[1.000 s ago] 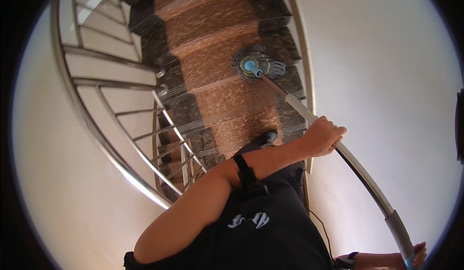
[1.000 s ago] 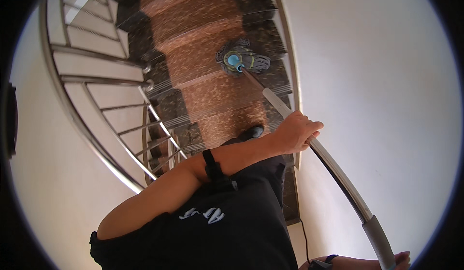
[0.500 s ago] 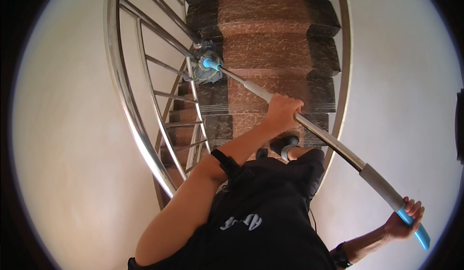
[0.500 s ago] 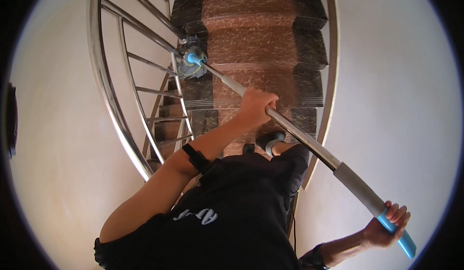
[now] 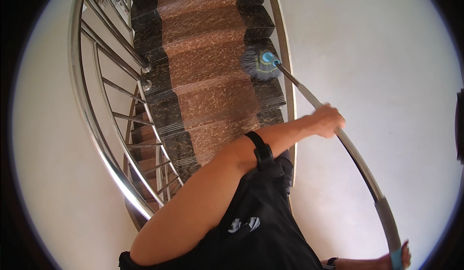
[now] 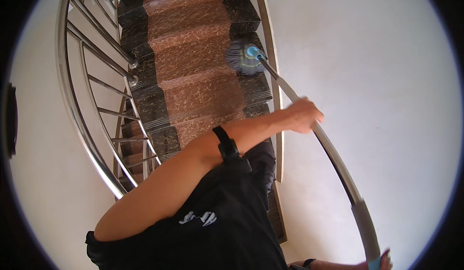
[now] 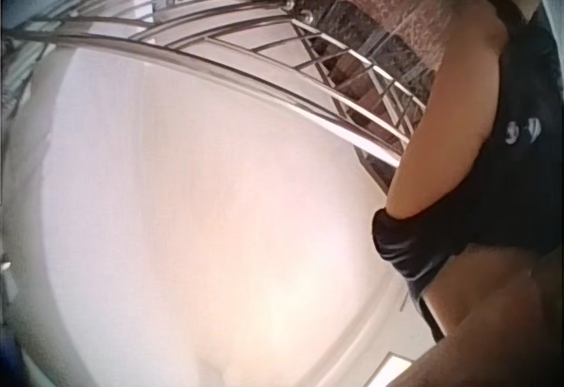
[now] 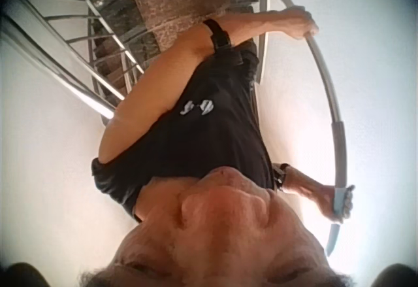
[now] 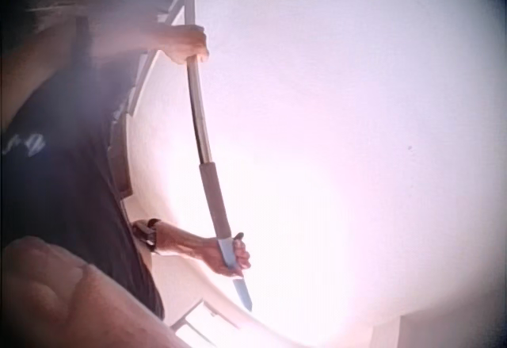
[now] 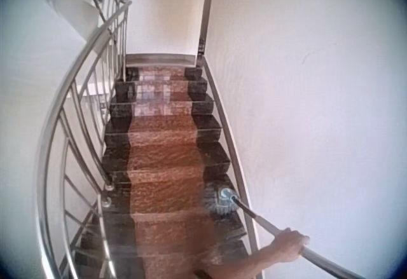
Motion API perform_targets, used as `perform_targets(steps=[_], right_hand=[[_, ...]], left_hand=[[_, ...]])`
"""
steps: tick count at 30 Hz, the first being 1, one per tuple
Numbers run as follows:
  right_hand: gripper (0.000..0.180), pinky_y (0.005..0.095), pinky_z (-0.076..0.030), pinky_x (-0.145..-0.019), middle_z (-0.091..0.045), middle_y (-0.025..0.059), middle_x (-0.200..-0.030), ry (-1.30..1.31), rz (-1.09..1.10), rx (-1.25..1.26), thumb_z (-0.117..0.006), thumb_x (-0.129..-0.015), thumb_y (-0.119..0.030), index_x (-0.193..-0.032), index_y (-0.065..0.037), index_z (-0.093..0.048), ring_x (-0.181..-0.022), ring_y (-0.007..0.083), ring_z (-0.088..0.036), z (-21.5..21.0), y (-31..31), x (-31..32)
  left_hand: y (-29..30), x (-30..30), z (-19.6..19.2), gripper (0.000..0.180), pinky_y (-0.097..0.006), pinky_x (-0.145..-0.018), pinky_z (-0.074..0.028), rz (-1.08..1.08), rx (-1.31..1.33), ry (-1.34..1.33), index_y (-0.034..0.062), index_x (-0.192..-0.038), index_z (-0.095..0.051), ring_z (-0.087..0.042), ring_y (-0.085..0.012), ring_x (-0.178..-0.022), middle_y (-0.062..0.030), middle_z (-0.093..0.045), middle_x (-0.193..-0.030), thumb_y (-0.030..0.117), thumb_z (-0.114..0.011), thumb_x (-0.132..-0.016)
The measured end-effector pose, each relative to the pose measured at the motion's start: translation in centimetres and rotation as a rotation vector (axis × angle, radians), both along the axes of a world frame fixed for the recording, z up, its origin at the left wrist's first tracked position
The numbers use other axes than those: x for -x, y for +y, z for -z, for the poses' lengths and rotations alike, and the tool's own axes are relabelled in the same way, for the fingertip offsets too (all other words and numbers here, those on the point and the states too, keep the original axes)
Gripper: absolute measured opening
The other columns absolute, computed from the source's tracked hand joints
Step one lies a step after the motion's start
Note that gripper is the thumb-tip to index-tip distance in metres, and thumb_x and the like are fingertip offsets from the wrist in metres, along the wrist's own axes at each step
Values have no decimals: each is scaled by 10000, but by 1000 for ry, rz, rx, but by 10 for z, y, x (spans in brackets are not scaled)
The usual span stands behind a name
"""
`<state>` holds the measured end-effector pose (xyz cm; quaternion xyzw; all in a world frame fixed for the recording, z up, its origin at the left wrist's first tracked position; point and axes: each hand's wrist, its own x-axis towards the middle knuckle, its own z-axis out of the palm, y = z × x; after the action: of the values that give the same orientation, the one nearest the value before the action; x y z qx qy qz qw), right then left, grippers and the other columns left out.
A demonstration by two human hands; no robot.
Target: The person mops a tiled balcony floor and then proceeds to mop a spiral staircase. They use a long-handled mop to clean the surfaces, moving from the balcony area to the stairwell and cleaning each step.
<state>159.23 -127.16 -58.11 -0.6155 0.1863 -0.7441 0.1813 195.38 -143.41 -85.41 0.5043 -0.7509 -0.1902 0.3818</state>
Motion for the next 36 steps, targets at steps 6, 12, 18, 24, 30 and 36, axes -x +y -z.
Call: perform_targets(steps=[6,12,18,24,30,36], right_hand=[[216,522,-382,-1094,-514,42,-782,-296,25,-281,-541,-955,-219,-831,-43,-533,-837,201,-574,-6,-29,47],[268,580,-434,-1043,-444,15,-727,-88,-152,-493,-560,-979,-347,-858,-109,-539,-800,181,-570,80,-96,32],[399,567,-484,-998,-432,26,-721,-49,-555,-667,-566,-963,-457,-779,-141,-409,-798,195,-572,109,-144,7],[395,549,-513,-979,-456,44,-728,85,-747,-750,-510,-986,-450,-779,-128,-411,-806,219,-605,164,-174,-20],[317,593,-505,-943,-512,95,-761,75,-870,-883,-567,-956,-325,-790,-92,-431,-853,314,-627,213,-188,-69],[305,599,-455,-998,-645,132,-871,105,-971,-974,-663,-925,-321,-794,-86,-517,-1003,369,-659,250,-166,-115]], left_hand=[[-5,29,4,154,-436,-726,-449,-84,174,250,82,-829,-671,-606,-313,-715,-94,-629,-731,27,-652,-686],[14,-12,84,167,-417,-675,-413,-327,179,110,99,-849,-663,-606,-269,-713,-49,-624,-709,43,-698,-696],[63,-31,85,89,-401,-641,-356,-492,14,84,125,-783,-629,-578,-292,-606,-44,-568,-592,67,-680,-740],[117,-71,111,140,-396,-618,-365,-600,-124,-69,130,-797,-631,-576,-251,-596,-33,-569,-601,61,-715,-708],[166,-107,142,309,-400,-646,-466,-629,-298,-74,127,-820,-648,-606,-248,-642,-32,-604,-650,5,-763,-559],[213,-145,174,284,-414,-753,-454,-793,-385,-197,124,-835,-653,-619,-257,-721,-37,-613,-681,11,-765,-601]])
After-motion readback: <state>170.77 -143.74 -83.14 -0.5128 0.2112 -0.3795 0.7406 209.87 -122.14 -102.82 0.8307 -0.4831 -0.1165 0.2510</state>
